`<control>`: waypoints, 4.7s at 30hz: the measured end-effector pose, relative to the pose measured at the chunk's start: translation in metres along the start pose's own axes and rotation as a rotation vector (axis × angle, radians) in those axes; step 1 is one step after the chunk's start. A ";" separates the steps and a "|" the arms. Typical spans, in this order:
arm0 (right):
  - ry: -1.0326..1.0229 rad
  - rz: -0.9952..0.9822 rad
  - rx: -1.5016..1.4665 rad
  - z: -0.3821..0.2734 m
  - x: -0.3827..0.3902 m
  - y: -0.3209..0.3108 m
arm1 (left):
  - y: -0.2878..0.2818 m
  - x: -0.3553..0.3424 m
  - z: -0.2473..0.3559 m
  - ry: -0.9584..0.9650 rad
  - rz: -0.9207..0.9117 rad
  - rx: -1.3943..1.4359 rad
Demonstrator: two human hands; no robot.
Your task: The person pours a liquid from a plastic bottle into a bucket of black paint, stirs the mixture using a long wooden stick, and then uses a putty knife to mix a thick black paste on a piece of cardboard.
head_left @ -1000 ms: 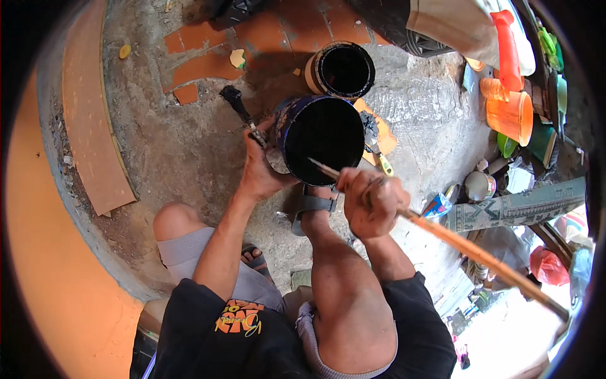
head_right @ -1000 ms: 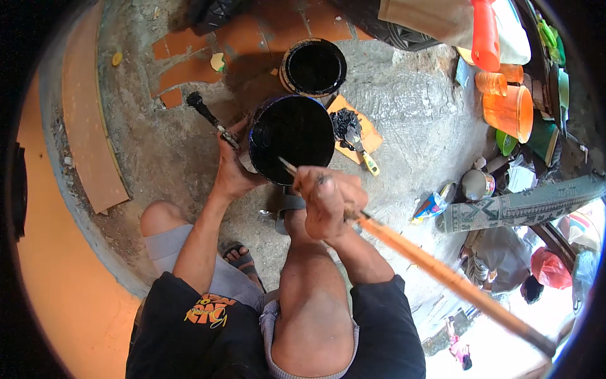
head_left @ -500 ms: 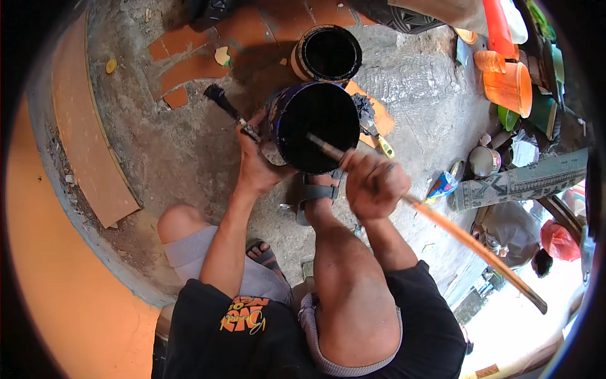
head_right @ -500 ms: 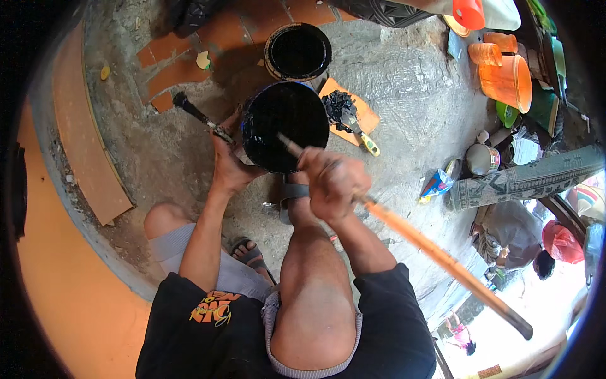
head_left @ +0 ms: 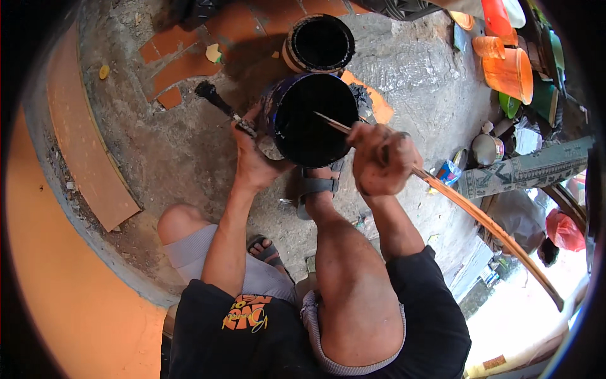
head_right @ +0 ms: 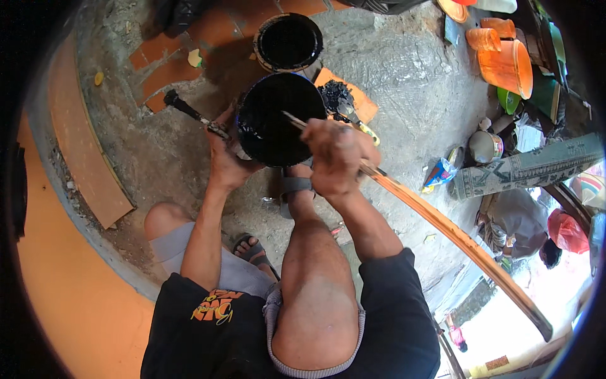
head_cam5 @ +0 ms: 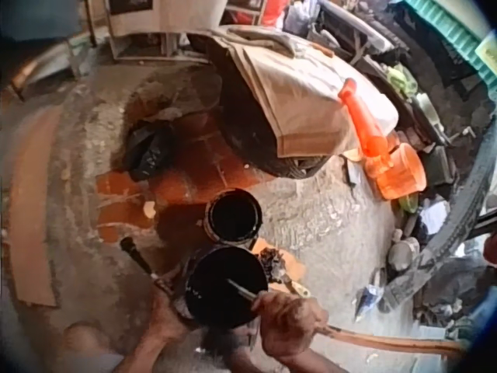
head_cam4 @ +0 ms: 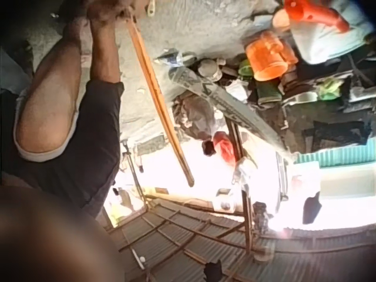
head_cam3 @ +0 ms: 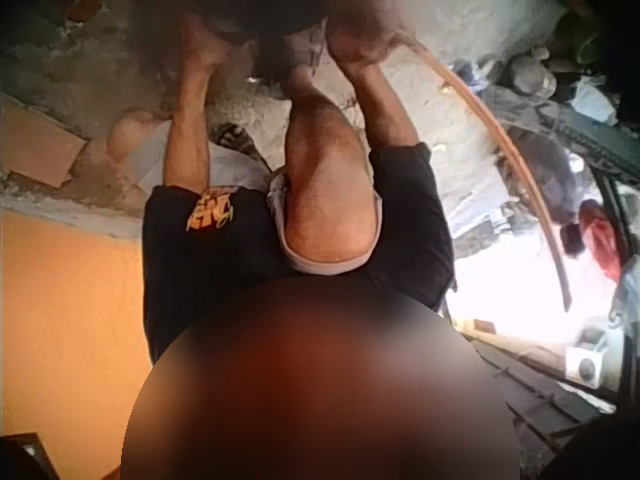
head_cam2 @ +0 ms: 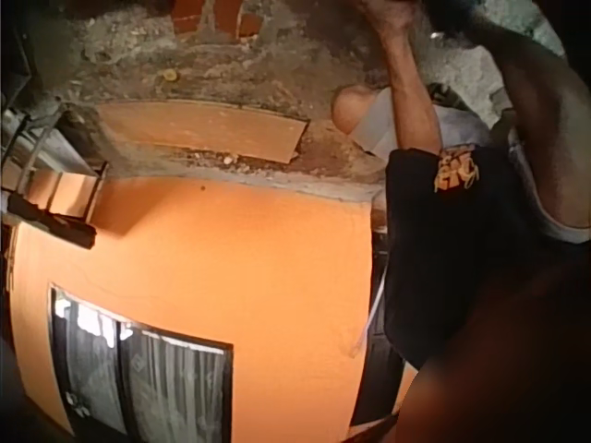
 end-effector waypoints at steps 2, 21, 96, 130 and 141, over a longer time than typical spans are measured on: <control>0.032 0.003 -0.026 0.008 0.017 -0.020 | 0.007 -0.001 0.000 0.013 0.026 -0.032; 0.144 -0.030 -0.430 0.001 -0.006 -0.008 | 0.010 0.002 0.006 0.010 0.016 -0.026; 0.350 0.319 -0.453 0.028 0.003 -0.057 | 0.029 0.008 0.042 0.395 -0.006 -0.443; 0.415 0.219 -0.224 0.056 0.009 -0.063 | 0.024 0.011 0.003 0.262 -0.007 -0.301; 0.285 0.192 -0.321 0.054 0.024 -0.037 | 0.027 0.010 0.002 0.264 -0.035 -0.275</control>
Point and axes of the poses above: each hand's wrist, its own x-axis away from the middle knuckle, its own y-axis out of the palm, z = x × y, the point moved 9 cm from there along -x, towards the middle knuckle, and after that the axes turned 12 degrees about z, right-handed, at the moved point
